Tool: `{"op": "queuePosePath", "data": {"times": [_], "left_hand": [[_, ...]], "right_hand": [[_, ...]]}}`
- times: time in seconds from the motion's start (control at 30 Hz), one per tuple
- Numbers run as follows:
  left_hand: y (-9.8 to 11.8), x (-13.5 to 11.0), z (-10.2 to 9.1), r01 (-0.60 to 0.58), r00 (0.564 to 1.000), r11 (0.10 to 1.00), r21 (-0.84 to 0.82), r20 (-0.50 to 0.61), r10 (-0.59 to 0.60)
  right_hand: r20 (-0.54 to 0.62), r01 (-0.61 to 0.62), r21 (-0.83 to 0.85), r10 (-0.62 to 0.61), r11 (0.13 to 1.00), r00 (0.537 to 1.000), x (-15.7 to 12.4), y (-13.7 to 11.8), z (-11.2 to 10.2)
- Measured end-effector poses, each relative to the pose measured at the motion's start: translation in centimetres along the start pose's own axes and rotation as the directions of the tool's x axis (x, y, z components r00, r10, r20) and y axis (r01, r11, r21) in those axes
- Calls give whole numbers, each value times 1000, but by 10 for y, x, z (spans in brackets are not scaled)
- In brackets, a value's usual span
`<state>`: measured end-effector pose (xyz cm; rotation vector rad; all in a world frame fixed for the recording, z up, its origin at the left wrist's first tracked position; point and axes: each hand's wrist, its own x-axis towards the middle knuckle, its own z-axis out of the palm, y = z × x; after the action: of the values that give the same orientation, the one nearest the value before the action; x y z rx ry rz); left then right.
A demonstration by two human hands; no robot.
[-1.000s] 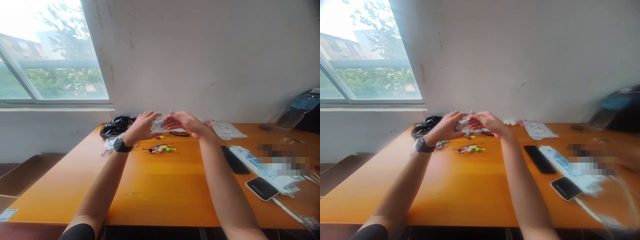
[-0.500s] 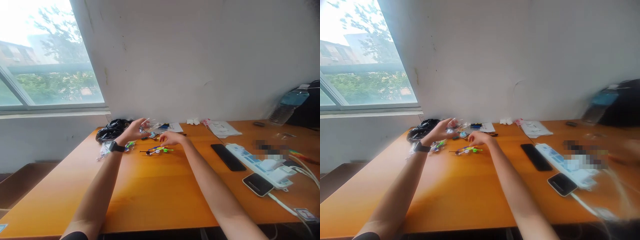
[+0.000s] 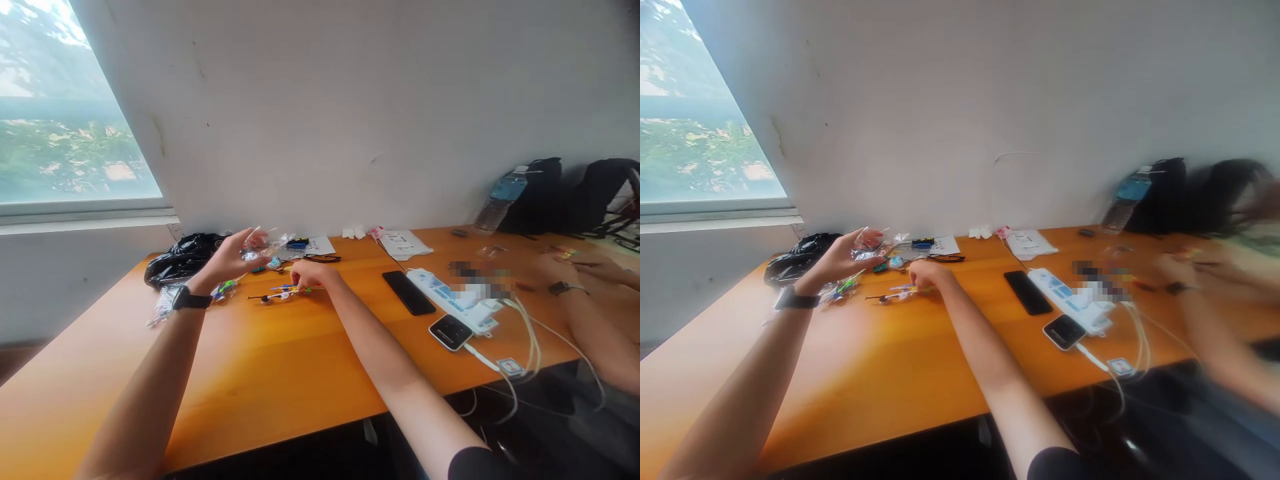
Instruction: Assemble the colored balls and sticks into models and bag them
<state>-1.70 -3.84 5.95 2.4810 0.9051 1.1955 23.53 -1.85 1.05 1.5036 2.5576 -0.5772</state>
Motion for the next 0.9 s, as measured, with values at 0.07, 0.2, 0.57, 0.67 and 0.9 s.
{"op": "queuePosePath", "data": {"times": [0.07, 0.2, 0.57, 0.67, 0.9], "left_hand": [[6, -7, 18, 35, 983, 999, -16, -178, -37], [14, -39, 66, 119, 824, 991, 55, -563, -68], [26, -85, 111, 110, 902, 971, 212, -432, -8], [26, -85, 113, 62, 923, 972, 229, -383, 31], [24, -88, 115, 117, 925, 972, 203, -379, -33]], "right_hand": [[4, -7, 31, 7, 999, 1000, -5, 5, -6], [-39, -10, 100, 14, 995, 999, -16, 17, -18], [60, -45, 214, 33, 976, 998, -30, 33, -19], [36, -27, 233, 19, 972, 999, -25, 29, -17], [-87, 51, 279, -27, 959, 996, -22, 34, -18]]}}
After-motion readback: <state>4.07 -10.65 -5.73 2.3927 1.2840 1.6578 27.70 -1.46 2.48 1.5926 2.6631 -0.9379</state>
